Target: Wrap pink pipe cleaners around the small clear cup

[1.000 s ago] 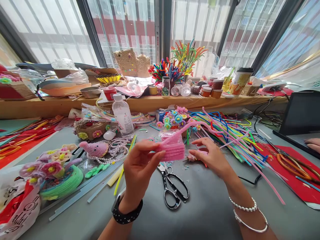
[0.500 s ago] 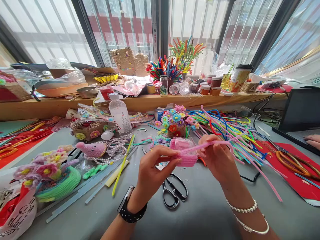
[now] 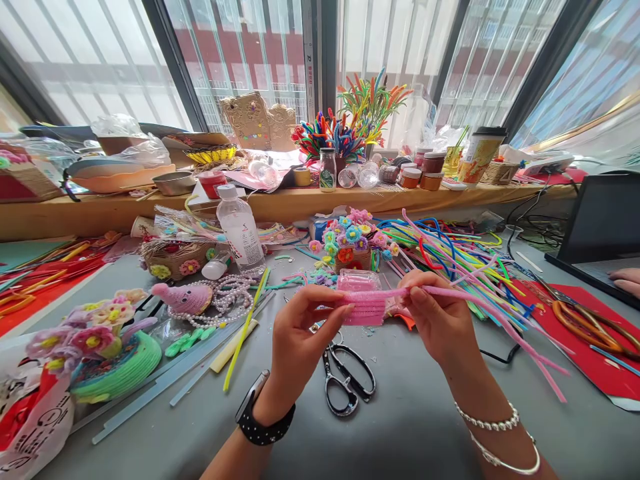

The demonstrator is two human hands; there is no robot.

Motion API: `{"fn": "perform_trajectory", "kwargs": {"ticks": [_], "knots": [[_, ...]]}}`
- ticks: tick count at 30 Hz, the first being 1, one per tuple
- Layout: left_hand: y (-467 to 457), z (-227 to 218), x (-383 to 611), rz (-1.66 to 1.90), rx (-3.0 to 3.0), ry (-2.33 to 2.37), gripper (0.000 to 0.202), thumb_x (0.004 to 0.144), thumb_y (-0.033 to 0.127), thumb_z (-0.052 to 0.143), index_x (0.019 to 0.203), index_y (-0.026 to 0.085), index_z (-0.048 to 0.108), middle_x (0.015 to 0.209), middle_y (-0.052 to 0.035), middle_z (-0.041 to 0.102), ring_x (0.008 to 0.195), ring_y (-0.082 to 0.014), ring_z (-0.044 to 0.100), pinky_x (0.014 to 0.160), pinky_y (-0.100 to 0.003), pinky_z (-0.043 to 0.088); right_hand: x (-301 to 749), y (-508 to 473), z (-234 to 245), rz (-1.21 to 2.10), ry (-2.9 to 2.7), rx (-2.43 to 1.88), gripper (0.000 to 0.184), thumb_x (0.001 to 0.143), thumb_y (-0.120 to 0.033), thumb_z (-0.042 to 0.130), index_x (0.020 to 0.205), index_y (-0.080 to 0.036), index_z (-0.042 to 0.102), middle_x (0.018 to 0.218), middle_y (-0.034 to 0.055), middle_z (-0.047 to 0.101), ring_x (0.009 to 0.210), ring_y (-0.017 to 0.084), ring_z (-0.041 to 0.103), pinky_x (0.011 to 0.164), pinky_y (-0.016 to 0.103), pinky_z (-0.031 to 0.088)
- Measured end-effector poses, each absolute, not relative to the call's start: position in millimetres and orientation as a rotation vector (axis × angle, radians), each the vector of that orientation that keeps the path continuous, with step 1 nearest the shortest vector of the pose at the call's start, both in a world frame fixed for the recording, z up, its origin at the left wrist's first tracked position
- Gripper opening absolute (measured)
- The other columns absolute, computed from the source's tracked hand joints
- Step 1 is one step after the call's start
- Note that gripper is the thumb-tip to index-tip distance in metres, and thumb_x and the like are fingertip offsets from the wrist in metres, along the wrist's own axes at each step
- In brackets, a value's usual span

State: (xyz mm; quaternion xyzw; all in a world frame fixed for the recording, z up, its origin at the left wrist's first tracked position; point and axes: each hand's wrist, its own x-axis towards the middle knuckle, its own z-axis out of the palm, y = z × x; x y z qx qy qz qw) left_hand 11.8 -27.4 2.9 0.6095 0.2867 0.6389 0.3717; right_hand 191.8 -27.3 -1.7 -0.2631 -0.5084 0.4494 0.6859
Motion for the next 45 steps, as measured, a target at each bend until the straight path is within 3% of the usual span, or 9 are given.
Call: {"fn": "perform_trajectory", "kwargs": {"ticks": [10,24,28,33,36,40,45], "knots": [[-27.7,5.4,10.7,1.642,1.551,0.754,0.014,0.071,0.009,0.067,0.080,0.021,0.065,0.075,0.0040,0.067,0.069,-0.0054,0.063,0.063,-0.010,0.054,193.2,-27.8,-3.1,0.931,-1.217,-0.639,0.004,0.077,-0.028,0.066,0.076,-0.025,0.068,0.070,-0.0013,0.057,0.064,0.010,0.052,0.057,0.021,0.042],[-27.0,4.4,10.6,1.688,1.636,0.769,0.010,0.072,0.012,0.067,0.079,0.018,0.064,0.074,0.0002,0.067,0.067,-0.0092,0.063,0.061,-0.016,0.056,190.5,-26.9,-3.7,0.911,-1.190,-0.776,0.012,0.076,-0.033,0.065,0.072,-0.022,0.064,0.068,-0.0008,0.055,0.062,0.011,0.051,0.055,0.023,0.043],[-26.9,4.5,9.8,1.703,1.656,0.736,0.012,0.072,0.010,0.067,0.080,0.018,0.065,0.076,0.0001,0.067,0.069,-0.0093,0.063,0.063,-0.017,0.055,189.9,-27.1,-3.4,0.961,-1.199,-0.762,0.016,0.073,-0.037,0.067,0.078,-0.023,0.063,0.078,0.0005,0.056,0.066,0.012,0.052,0.053,0.022,0.046],[-27.9,5.5,8.9,1.662,1.618,0.684,0.016,0.072,0.008,0.066,0.080,0.021,0.065,0.077,0.0011,0.066,0.073,-0.0087,0.063,0.064,-0.015,0.054,189.6,-27.4,-5.2,1.002,-1.390,-0.746,0.047,0.067,-0.038,0.073,0.109,-0.030,0.055,0.115,0.0050,0.054,0.103,0.021,0.052,0.075,0.031,0.052],[-27.9,5.2,8.8,1.652,1.591,0.676,0.013,0.071,0.010,0.067,0.079,0.021,0.066,0.076,0.0002,0.066,0.072,-0.0100,0.063,0.064,-0.017,0.054,187.3,-28.1,-7.3,1.007,-1.530,-0.748,0.067,0.065,-0.035,0.075,0.124,-0.030,0.045,0.134,0.0071,0.043,0.121,0.026,0.043,0.094,0.043,0.046],[-27.5,5.2,8.8,1.645,1.570,0.667,0.011,0.072,0.012,0.067,0.078,0.021,0.065,0.076,0.0001,0.066,0.071,-0.0103,0.063,0.064,-0.018,0.054,183.7,-29.4,-11.2,0.911,-1.606,-0.783,0.075,0.063,-0.024,0.077,0.128,-0.028,0.041,0.136,0.0080,0.041,0.127,0.028,0.038,0.105,0.048,0.035],[-27.2,4.8,8.0,1.643,1.569,0.673,0.010,0.073,0.012,0.066,0.079,0.020,0.065,0.076,-0.0006,0.065,0.073,-0.0109,0.062,0.065,-0.019,0.054,180.7,-30.3,-14.7,0.853,-1.589,-0.806,0.069,0.065,-0.023,0.075,0.126,-0.029,0.043,0.131,0.0070,0.044,0.122,0.026,0.044,0.103,0.047,0.038]]}}
